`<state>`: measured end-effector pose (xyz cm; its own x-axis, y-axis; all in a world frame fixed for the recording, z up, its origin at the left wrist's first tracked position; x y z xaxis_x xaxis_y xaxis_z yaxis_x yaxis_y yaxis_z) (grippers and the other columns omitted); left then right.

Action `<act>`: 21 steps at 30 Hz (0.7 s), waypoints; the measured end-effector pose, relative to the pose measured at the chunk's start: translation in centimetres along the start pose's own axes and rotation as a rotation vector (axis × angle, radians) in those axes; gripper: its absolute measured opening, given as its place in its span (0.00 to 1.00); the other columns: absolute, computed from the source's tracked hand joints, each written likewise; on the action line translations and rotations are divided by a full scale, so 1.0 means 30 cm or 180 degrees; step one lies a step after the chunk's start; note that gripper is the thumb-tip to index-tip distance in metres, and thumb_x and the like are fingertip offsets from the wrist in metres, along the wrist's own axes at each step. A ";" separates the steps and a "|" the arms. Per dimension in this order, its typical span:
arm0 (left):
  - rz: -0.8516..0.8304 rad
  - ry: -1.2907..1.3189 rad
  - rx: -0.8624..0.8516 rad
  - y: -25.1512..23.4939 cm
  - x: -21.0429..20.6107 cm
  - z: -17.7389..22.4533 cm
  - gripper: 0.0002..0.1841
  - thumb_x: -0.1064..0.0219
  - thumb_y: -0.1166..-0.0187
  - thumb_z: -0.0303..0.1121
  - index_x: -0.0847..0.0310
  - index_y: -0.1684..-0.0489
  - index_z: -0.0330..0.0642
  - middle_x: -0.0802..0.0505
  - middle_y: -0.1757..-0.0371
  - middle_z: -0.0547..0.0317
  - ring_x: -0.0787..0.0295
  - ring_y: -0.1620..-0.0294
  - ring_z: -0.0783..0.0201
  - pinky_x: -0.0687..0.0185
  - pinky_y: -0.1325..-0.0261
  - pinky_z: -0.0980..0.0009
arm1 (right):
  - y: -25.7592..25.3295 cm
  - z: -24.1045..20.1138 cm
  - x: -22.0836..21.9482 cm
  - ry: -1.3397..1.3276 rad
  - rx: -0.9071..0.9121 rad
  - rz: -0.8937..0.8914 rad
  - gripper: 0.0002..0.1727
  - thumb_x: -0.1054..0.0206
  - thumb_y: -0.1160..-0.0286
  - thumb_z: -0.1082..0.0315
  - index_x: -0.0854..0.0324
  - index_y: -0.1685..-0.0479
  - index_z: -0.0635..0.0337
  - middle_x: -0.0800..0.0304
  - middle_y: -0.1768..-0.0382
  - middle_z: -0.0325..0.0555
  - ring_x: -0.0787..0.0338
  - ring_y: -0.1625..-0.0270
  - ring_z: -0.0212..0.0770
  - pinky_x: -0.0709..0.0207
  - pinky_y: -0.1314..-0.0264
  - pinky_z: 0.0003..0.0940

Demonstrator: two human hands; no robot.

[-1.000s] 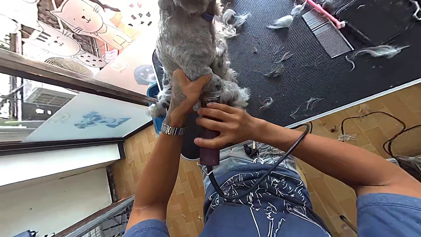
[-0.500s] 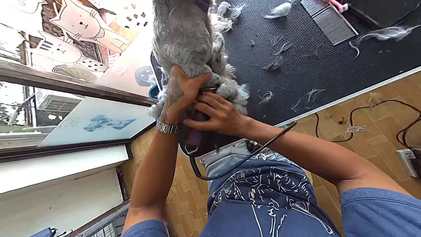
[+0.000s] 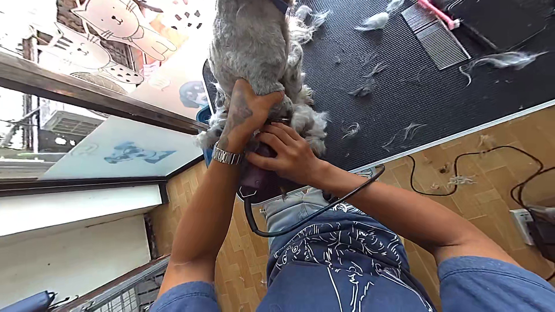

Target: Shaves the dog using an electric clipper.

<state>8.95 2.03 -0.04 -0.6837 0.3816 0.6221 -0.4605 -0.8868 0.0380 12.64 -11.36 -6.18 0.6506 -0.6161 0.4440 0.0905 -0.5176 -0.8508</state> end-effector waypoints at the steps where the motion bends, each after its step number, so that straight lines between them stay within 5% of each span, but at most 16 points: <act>1: 0.0004 -0.0016 0.0010 0.001 -0.001 0.001 0.32 0.17 0.42 0.33 0.26 0.36 0.37 0.08 0.47 0.59 0.10 0.45 0.76 0.13 0.37 0.74 | 0.001 -0.012 0.004 -0.0117 -0.0013 -0.0013 0.16 0.33 0.22 0.71 0.08 0.42 0.40 0.08 0.46 0.57 0.11 0.35 0.58 0.24 0.23 0.55; 5: -0.0127 0.0290 0.0153 -0.005 0.016 -0.022 0.35 0.18 0.42 0.29 0.30 0.32 0.37 0.09 0.45 0.58 0.09 0.45 0.73 0.12 0.39 0.72 | 0.010 0.003 0.116 -0.0610 0.0056 -0.0039 0.16 0.31 0.21 0.70 0.11 0.39 0.44 0.10 0.43 0.64 0.14 0.31 0.62 0.21 0.26 0.56; 8: -0.0379 0.1491 0.0454 0.020 0.019 -0.045 0.23 0.30 0.30 0.19 0.28 0.36 0.35 0.06 0.50 0.51 0.05 0.53 0.59 0.04 0.52 0.61 | 0.010 0.100 0.262 -0.0844 -0.0844 -0.0032 0.16 0.28 0.25 0.67 0.12 0.40 0.59 0.09 0.42 0.60 0.10 0.37 0.53 0.14 0.38 0.48; 10: -0.0526 0.2116 0.0508 0.042 0.008 -0.064 0.19 0.36 0.24 0.20 0.31 0.35 0.36 0.07 0.50 0.49 0.06 0.53 0.54 0.05 0.54 0.57 | 0.015 0.173 0.353 -0.1419 -0.1732 0.0437 0.29 0.20 0.34 0.70 0.26 0.35 0.73 0.10 0.39 0.54 0.10 0.35 0.45 0.15 0.29 0.44; 12: -0.0681 0.2596 0.0401 0.062 -0.018 -0.089 0.18 0.39 0.20 0.21 0.34 0.32 0.37 0.07 0.49 0.46 0.06 0.50 0.52 0.06 0.49 0.56 | 0.000 0.235 0.420 -0.1951 -0.2114 0.1098 0.39 0.22 0.34 0.73 0.45 0.28 0.65 0.11 0.39 0.46 0.09 0.36 0.43 0.12 0.32 0.44; 14: -0.0887 0.2949 0.0277 0.085 -0.046 -0.113 0.17 0.40 0.19 0.22 0.35 0.35 0.38 0.07 0.50 0.46 0.06 0.48 0.52 0.08 0.44 0.57 | -0.040 0.278 0.451 -0.2248 -0.2011 0.1457 0.40 0.23 0.33 0.75 0.50 0.28 0.61 0.13 0.41 0.45 0.09 0.37 0.45 0.10 0.36 0.44; 16: -0.1046 0.3055 0.0214 0.096 -0.052 -0.120 0.16 0.39 0.19 0.23 0.33 0.36 0.37 0.06 0.50 0.48 0.06 0.48 0.54 0.09 0.40 0.58 | -0.087 0.295 0.455 -0.2313 -0.1819 0.1295 0.42 0.24 0.35 0.78 0.53 0.26 0.67 0.16 0.39 0.50 0.10 0.35 0.48 0.10 0.34 0.45; 19: -0.0949 0.2719 0.0550 0.101 -0.028 -0.099 0.11 0.40 0.17 0.23 0.30 0.42 0.46 0.07 0.58 0.63 0.07 0.60 0.68 0.08 0.55 0.70 | -0.127 0.295 0.416 -0.2300 -0.1552 0.0599 0.46 0.22 0.34 0.75 0.53 0.22 0.77 0.17 0.36 0.60 0.11 0.33 0.52 0.11 0.34 0.48; 21: -0.0933 0.2540 0.0743 0.100 -0.011 -0.086 0.12 0.41 0.15 0.25 0.32 0.40 0.48 0.08 0.58 0.63 0.08 0.63 0.68 0.08 0.59 0.70 | -0.140 0.280 0.380 -0.2216 -0.1599 0.0123 0.47 0.21 0.35 0.73 0.51 0.20 0.77 0.15 0.37 0.59 0.10 0.34 0.48 0.10 0.35 0.44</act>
<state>6.34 -0.09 -2.14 -0.7880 0.5928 -0.1664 -0.6115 -0.7221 0.3235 26.00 -11.23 0.09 0.9757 -0.2193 0.0039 -0.1791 -0.8065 -0.5634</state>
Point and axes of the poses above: each hand's wrist, its own y-axis away from the middle knuckle, its own x-axis out of the back of the hand, z = x × y, the point moved 4 cm from there along -y, towards the middle knuckle
